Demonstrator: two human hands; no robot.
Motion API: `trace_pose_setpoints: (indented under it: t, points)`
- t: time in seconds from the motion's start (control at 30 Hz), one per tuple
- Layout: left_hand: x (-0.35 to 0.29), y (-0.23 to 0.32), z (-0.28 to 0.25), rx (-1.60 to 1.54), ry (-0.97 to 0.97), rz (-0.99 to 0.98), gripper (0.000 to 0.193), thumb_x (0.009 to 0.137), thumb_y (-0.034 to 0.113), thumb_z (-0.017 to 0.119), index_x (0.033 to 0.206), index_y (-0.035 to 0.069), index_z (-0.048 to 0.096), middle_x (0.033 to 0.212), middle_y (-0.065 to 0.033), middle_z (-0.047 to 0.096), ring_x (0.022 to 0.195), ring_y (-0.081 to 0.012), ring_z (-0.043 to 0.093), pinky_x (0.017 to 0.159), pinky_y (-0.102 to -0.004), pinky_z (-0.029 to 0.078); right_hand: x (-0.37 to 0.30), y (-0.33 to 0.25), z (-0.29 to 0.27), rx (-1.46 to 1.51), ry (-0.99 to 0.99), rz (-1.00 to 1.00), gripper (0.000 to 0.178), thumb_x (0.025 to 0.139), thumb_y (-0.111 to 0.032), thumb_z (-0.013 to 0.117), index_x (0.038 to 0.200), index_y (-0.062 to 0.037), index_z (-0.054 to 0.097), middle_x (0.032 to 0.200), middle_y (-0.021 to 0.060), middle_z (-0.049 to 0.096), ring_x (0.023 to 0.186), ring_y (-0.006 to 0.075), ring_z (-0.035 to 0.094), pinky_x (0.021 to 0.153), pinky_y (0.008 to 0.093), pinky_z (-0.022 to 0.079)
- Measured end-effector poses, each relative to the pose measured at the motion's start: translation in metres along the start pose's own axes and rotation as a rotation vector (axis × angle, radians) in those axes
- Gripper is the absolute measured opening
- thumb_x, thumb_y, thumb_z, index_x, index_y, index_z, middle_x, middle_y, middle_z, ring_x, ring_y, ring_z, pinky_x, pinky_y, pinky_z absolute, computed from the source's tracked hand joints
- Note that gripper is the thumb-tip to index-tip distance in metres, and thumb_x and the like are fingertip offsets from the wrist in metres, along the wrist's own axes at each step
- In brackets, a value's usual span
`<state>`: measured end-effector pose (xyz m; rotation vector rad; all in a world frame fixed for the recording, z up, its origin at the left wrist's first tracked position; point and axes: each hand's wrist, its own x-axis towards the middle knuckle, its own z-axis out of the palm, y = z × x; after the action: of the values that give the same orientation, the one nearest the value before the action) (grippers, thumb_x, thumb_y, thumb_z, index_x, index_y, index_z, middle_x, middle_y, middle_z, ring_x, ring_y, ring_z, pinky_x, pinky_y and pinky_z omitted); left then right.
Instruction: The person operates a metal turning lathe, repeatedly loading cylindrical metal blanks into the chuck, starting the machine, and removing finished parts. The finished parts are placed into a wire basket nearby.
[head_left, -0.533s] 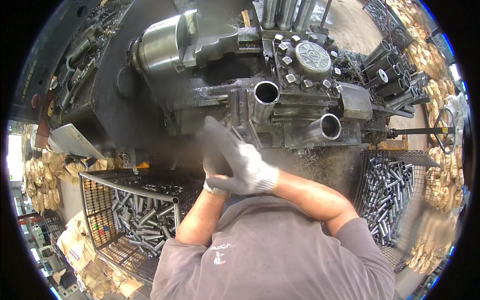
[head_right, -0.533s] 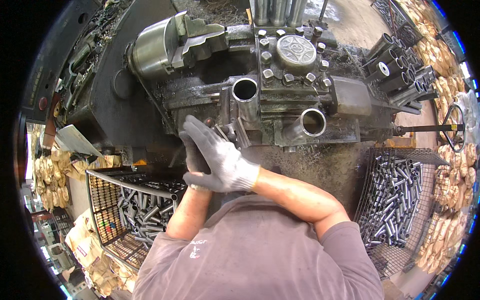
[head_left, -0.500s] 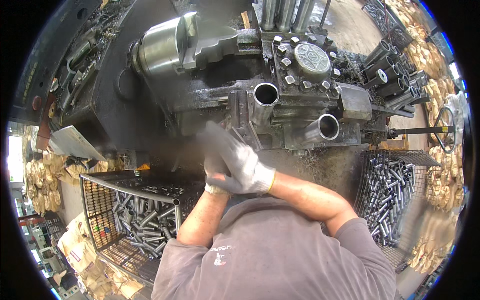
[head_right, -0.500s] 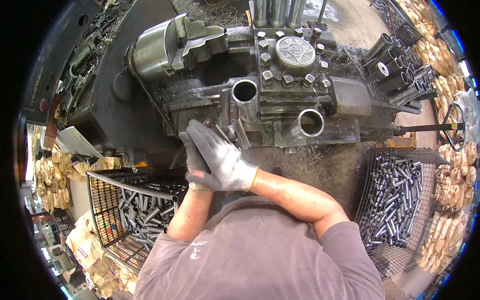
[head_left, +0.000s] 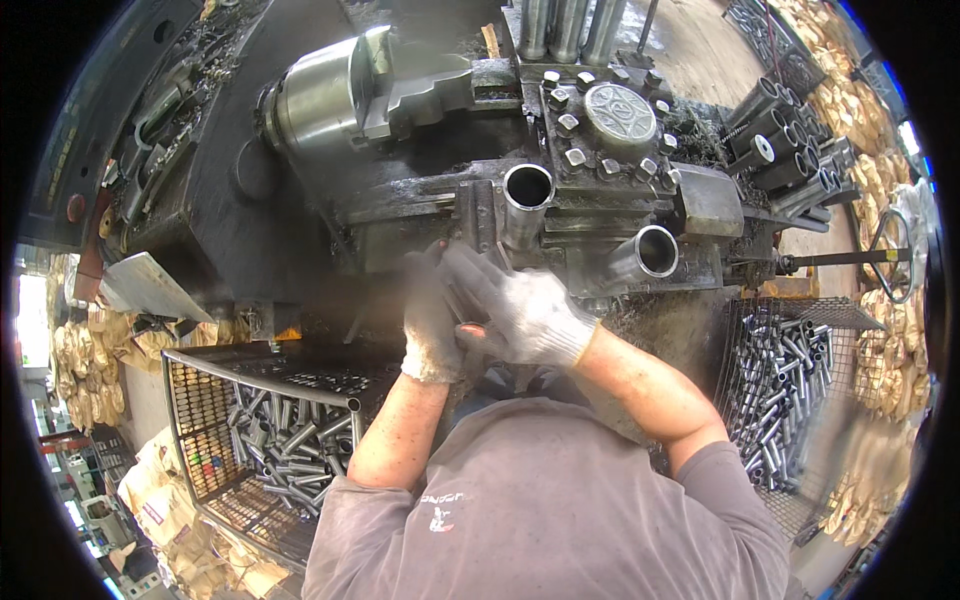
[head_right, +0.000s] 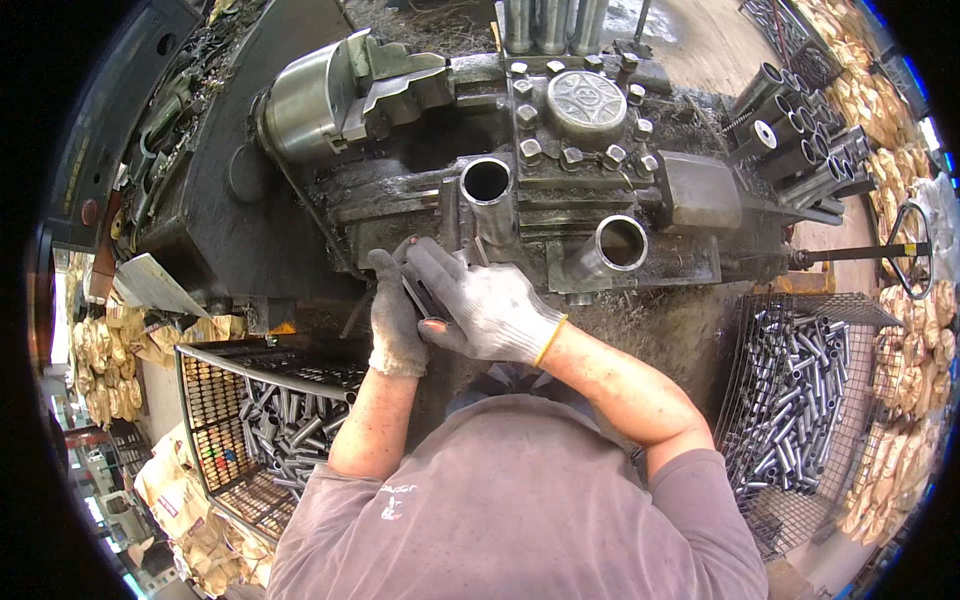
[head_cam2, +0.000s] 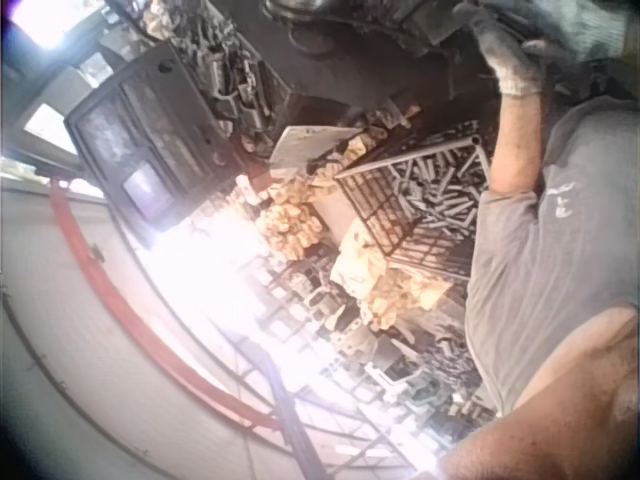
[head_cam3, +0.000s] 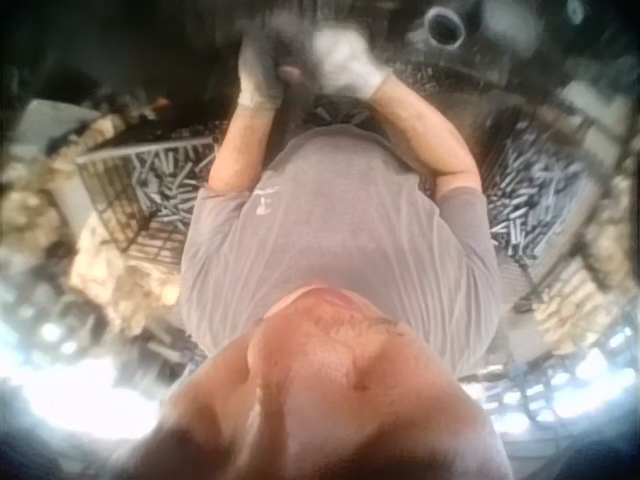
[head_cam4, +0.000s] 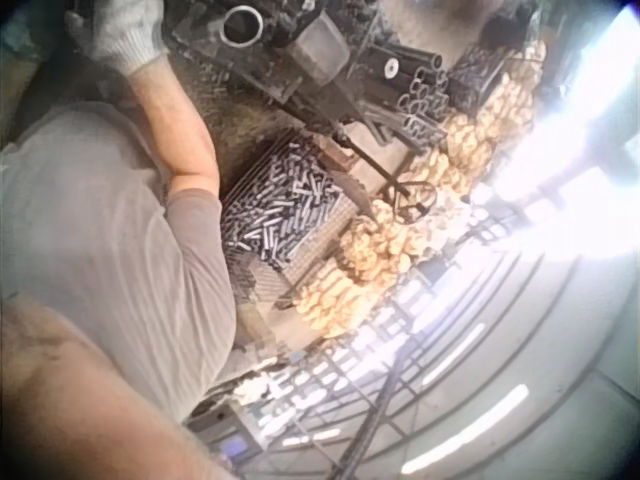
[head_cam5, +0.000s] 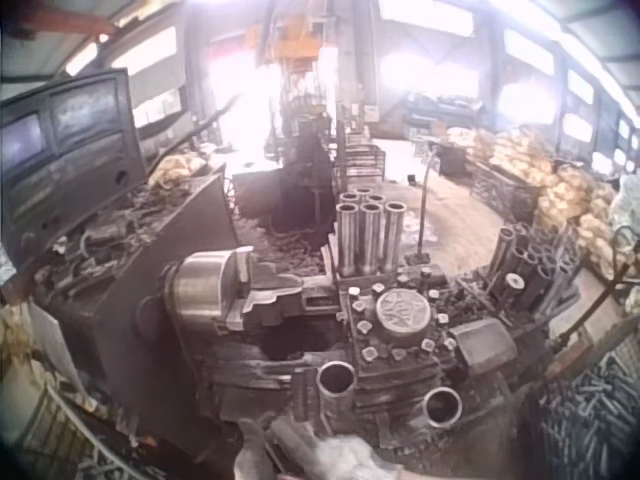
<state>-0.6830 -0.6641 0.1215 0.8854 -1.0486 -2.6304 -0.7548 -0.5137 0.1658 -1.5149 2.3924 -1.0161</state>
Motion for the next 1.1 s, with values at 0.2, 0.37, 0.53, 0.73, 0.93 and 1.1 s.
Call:
trace_pose_setpoints:
  t: [0.2,0.37,0.53,0.73,0.93,1.1]
  points:
    - [0.018,0.001,0.007,0.615,-0.086,0.389,0.105,0.087,0.061,0.081,0.163,0.008,0.032,0.134,-0.0149,0.067,0.113,-0.0282,0.071,0.099,-0.0398,0.060,-0.085,0.029,0.001,-0.094,-0.489,0.134,0.042,0.100,-0.050,0.064,0.115,-0.0118,0.072,0.089,0.0169,0.074,0.075,0.0394,0.073,0.067,0.0521,0.059]
    - [0.055,0.010,0.050,1.129,-0.197,1.089,0.092,0.074,0.038,0.099,0.147,0.005,0.054,0.127,-0.0152,0.073,0.109,-0.0259,0.074,0.096,-0.0379,0.060,-0.096,0.040,0.004,-0.063,-0.175,0.420,0.035,0.096,-0.035,0.067,0.126,-0.0183,0.073,0.087,0.0154,0.075,0.081,0.0370,0.075,0.071,0.0501,0.061]
    - [0.075,0.016,0.063,0.946,-0.259,0.844,0.059,0.083,0.024,0.094,0.131,0.003,0.067,0.117,-0.0106,0.077,0.103,-0.0224,0.075,0.091,-0.0365,0.062,-0.060,0.030,0.019,-0.177,-0.243,0.322,0.048,0.090,-0.029,0.070,0.135,-0.0123,0.067,0.088,0.0174,0.075,0.075,0.0385,0.075,0.065,0.0495,0.061]
    - [0.064,0.069,0.026,0.404,0.129,0.738,0.043,0.097,0.026,0.080,0.130,0.003,0.064,0.118,-0.0117,0.070,0.108,-0.0225,0.069,0.089,-0.0360,0.061,0.012,0.035,0.037,-0.296,-0.190,0.172,0.066,0.081,-0.015,0.068,0.142,0.0037,0.053,0.072,0.0198,0.070,0.061,0.0386,0.072,0.053,0.0480,0.057]
    - [0.046,0.091,-0.092,-0.222,-0.052,0.411,0.051,0.105,0.052,0.061,0.131,0.007,0.063,0.109,-0.0069,0.070,0.100,-0.0235,0.070,0.092,-0.0420,0.060,-0.043,0.035,0.039,-0.181,-0.185,0.064,0.090,0.081,-0.015,0.070,0.161,0.0046,0.035,0.085,0.0223,0.074,0.074,0.0398,0.075,0.064,0.0510,0.060]
    - [0.032,0.051,-0.145,-0.259,-0.132,0.246,0.082,0.101,0.078,0.045,0.130,0.004,0.064,0.112,-0.0144,0.073,0.099,-0.0333,0.072,0.084,-0.0500,0.063,-0.003,0.007,0.056,-0.207,-0.254,0.483,0.083,0.091,-0.039,0.076,0.157,-0.0023,0.041,0.091,0.0241,0.074,0.078,0.0414,0.074,0.071,0.0540,0.060]
